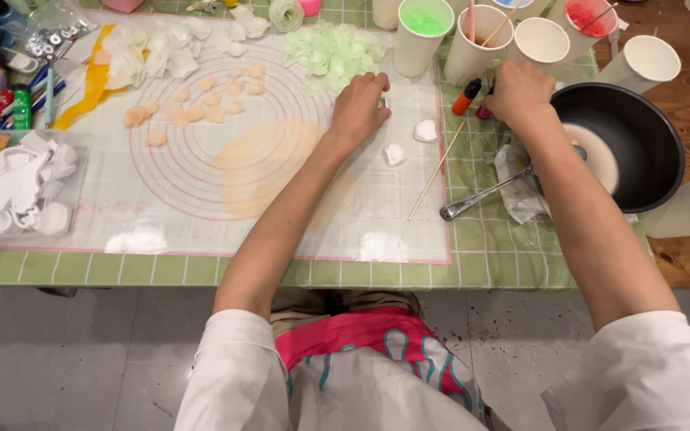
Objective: Using a heart-shaped cutter to create shapes from a thin sheet of wax on a crafting mat.
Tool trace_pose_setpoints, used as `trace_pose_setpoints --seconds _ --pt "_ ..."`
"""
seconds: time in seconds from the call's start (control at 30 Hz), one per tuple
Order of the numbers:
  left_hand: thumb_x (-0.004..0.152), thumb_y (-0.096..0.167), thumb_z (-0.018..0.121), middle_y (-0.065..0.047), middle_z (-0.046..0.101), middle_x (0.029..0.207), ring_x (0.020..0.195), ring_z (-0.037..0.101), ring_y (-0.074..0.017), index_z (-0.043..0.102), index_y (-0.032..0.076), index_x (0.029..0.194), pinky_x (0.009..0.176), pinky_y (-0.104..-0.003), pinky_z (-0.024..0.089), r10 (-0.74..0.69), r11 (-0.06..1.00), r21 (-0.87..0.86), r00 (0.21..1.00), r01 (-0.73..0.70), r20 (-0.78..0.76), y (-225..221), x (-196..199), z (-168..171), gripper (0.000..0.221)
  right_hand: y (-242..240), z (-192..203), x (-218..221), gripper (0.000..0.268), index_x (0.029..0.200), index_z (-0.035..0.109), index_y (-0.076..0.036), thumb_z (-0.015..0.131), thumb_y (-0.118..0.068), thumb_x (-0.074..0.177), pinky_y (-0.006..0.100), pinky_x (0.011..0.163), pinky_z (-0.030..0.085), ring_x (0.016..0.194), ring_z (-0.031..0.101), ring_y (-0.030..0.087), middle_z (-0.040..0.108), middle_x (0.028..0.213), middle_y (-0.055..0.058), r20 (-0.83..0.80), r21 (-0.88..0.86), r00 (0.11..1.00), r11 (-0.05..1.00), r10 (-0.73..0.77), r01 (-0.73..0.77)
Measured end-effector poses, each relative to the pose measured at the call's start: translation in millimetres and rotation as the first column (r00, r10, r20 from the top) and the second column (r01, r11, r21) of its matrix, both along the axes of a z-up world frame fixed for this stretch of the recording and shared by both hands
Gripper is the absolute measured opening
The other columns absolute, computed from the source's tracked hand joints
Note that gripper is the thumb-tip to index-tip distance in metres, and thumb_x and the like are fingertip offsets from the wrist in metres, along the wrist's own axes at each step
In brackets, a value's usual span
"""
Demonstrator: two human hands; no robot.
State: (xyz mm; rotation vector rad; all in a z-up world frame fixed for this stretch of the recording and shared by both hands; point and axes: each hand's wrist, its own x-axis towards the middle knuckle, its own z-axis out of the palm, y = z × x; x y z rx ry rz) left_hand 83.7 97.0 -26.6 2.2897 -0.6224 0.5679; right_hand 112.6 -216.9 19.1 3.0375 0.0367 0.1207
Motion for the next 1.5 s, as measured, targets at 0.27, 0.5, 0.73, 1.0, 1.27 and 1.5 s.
trace_pose_setpoints --seconds 0.27,0.5,0.73,1.0,1.27,1.5 --pt "0.074 0.01 0.087 -0.006 0.072 0.094 0.081 0.069 -0.0195 0.064 0.008 0.113 0.074 -0.034 0.058 -0.067 0.951 -0.307 0.954 -0.027 -0.291 74 -12 28 0.045 -15 -12 -4 0.041 0.109 0.08 -0.012 0.092 -0.029 0.074 0.052 0.081 0.056 0.096 0.071 0.042 0.075 0.101 0.02 0.083 0.121 0.993 0.988 0.083 -0.092" --pt "0.078 0.001 0.085 -0.006 0.071 0.1 0.091 0.069 -0.0162 0.064 0.006 0.121 0.085 -0.03 0.059 -0.128 0.941 -0.336 0.958 0.036 -0.258 148 -106 53 0.048 -16 2 -4 0.048 0.113 0.078 -0.008 0.093 -0.029 0.072 0.052 0.081 0.055 0.096 0.071 0.041 0.075 0.101 0.021 0.105 0.187 0.991 0.977 0.082 -0.101" --pt "0.08 -0.001 0.081 -0.008 0.074 0.103 0.096 0.072 -0.0199 0.063 0.005 0.125 0.089 -0.032 0.059 -0.113 0.956 -0.292 0.951 0.025 -0.287 145 -193 56 0.049 -35 13 -27 0.043 0.106 0.081 -0.007 0.095 -0.035 0.077 0.05 0.078 0.055 0.09 0.071 0.042 0.076 0.096 0.019 0.188 0.078 0.967 0.979 0.169 -0.187" --pt "0.082 -0.003 0.078 -0.013 0.069 0.111 0.105 0.072 -0.0275 0.062 0.006 0.13 0.09 -0.036 0.058 -0.118 0.96 -0.276 0.961 0.046 -0.25 117 -226 40 0.051 130 77 -191 0.019 0.12 0.075 -0.007 0.078 -0.012 0.102 0.034 0.079 0.056 0.089 0.074 0.022 0.076 0.102 0.009 0.403 0.367 0.777 0.692 0.484 -0.621" --pt "0.084 -0.001 0.079 -0.013 0.068 0.108 0.099 0.066 -0.0301 0.063 0.004 0.128 0.085 -0.039 0.055 -0.06 0.974 -0.227 0.987 0.025 -0.151 116 -235 34 0.048 203 4 -225 0.018 0.11 0.074 -0.005 0.076 -0.009 0.093 0.04 0.085 0.047 0.093 0.062 0.027 0.071 0.1 0.008 0.448 0.543 0.667 0.411 0.596 -0.732" --pt "0.084 -0.001 0.08 -0.014 0.069 0.118 0.106 0.068 -0.0275 0.06 0.004 0.132 0.093 -0.037 0.055 0.138 0.939 -0.313 0.99 -0.139 -0.027 153 -199 36 0.052 213 3 -204 0.023 0.117 0.071 -0.004 0.072 -0.011 0.095 0.041 0.094 0.047 0.105 0.065 0.03 0.072 0.112 0.011 0.388 0.586 0.709 0.436 0.589 -0.683"
